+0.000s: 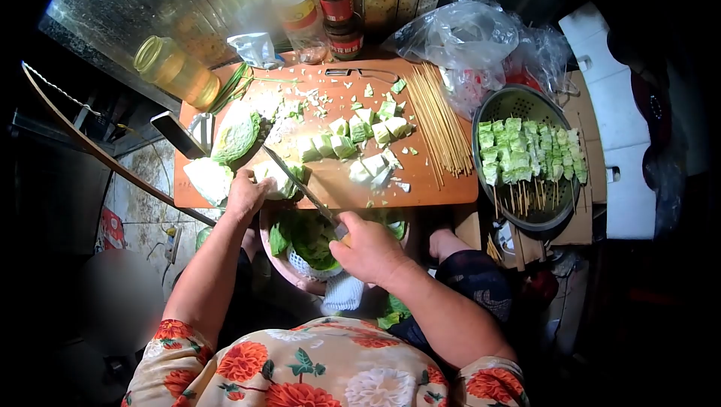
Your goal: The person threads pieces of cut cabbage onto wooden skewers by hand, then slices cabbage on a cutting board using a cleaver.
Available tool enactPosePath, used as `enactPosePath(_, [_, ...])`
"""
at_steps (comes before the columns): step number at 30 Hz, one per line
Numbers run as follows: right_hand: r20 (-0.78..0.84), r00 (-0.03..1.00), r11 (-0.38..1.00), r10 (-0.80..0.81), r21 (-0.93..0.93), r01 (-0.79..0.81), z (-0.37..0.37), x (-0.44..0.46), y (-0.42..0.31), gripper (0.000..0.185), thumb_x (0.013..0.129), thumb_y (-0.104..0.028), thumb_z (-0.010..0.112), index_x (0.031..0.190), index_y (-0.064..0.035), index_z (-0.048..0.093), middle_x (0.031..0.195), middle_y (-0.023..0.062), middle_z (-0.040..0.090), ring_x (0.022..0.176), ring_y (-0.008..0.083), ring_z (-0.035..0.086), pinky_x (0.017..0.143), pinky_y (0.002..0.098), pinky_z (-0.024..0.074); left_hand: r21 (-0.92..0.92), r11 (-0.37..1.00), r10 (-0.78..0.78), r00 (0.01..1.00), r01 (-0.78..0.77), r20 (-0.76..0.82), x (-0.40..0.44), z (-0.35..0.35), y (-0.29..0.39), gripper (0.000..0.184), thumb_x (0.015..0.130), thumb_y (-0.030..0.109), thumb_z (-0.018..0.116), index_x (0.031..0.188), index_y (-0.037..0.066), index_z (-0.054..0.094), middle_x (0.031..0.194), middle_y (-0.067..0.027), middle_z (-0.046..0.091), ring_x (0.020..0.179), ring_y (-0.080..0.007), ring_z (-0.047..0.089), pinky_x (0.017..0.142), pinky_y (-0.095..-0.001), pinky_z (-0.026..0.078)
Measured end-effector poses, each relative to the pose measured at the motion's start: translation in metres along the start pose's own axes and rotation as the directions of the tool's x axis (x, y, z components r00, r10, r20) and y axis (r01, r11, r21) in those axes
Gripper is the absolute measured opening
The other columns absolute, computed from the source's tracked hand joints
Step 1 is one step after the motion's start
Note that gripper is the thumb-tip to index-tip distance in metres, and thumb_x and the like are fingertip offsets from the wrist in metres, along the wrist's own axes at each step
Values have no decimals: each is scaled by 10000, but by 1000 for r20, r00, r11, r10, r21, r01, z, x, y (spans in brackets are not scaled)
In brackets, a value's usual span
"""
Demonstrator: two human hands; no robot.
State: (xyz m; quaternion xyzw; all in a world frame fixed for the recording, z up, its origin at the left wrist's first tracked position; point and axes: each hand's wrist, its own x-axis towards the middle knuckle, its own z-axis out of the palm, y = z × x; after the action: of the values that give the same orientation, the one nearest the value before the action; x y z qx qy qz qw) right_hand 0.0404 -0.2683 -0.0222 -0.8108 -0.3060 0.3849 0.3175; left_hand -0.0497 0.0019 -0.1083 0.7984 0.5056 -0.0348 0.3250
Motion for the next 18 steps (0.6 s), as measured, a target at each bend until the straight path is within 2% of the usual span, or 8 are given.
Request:
enactPosePath(4, [-13, 1000, 1000, -20, 14, 21, 0, 2, 1, 486, 832, -272, 609, 1234, -10, 530, 948, 240, 673, 900, 397, 651, 815, 442, 514, -48, 994, 104, 994, -103, 21, 8, 10, -7, 539, 754, 232, 768, 1161, -68, 580, 1067, -258, 656, 1015, -364, 643, 897, -397, 501])
enactPosePath(6, [-5, 1000, 1000, -5, -6, 5, 2, 3, 3, 491, 832, -275, 609, 1239, -13, 529, 960, 240, 672, 916, 396, 649, 828, 443, 509, -184, 965, 196, 980, -188, 25, 16, 15, -12, 503, 736, 183, 776, 1149, -43, 598, 1031, -240, 668, 979, -355, 653, 876, -392, 507])
enactPosePath(7, [2, 1000, 1000, 9, -25, -9, 3, 3, 3, 495, 832, -279, 608, 1243, -16, 529, 972, 240, 671, 931, 395, 646, 840, 445, 505, -184, 965, 196, 980, -188, 25, 14, 13, -8, 503, 736, 183, 776, 1149, -43, 598, 1031, -240, 668, 979, -355, 653, 876, -392, 507])
enactPosePath(9, [-8, 1000, 999, 28, -34, -28, 5, 5, 4, 499, 832, -282, 605, 1249, -19, 527, 977, 237, 672, 939, 393, 644, 848, 448, 502, -146, 973, 187, 981, -180, 41, 9, 6, 2, 411, 746, 37, 733, 1134, -15, 606, 918, -142, 680, 790, -178, 649, 711, -298, 527])
enactPosePath(13, [-28, 996, 995, 85, -51, -86, 7, 9, 4, 508, 834, -291, 596, 1261, -25, 523, 995, 227, 674, 961, 389, 638, 864, 454, 493, -144, 962, 245, 966, -232, 85, 8, 2, 8, 445, 722, 55, 759, 1138, 5, 610, 945, -159, 677, 826, -207, 658, 739, -314, 531])
enactPosePath(15, [-26, 996, 995, 82, -47, -83, 9, 10, 4, 511, 835, -293, 594, 1264, -25, 522, 1001, 225, 674, 961, 389, 638, 864, 455, 492, -59, 958, 285, 958, -282, 41, -5, -1, 21, 519, 698, 74, 779, 1176, 5, 588, 1002, -191, 667, 894, -255, 660, 795, -346, 530])
enactPosePath(16, [-28, 996, 996, 81, -42, -82, 9, 10, 5, 514, 835, -295, 593, 1266, -25, 520, 1006, 223, 674, 962, 390, 637, 864, 455, 492, -69, 972, 229, 973, -226, 38, -16, -8, 33, 541, 678, 93, 792, 1160, -5, 567, 1050, -209, 643, 968, -300, 637, 858, -374, 513])
enactPosePath(18, [-27, 997, 996, 76, -34, -77, 12, 11, 7, 514, 836, -296, 592, 1265, -23, 520, 1009, 228, 671, 965, 392, 635, 867, 455, 491, -63, 976, 210, 978, -210, -8, -20, -4, 36, 521, 675, 93, 789, 1134, -6, 562, 1048, -208, 634, 979, -310, 625, 871, -378, 506])
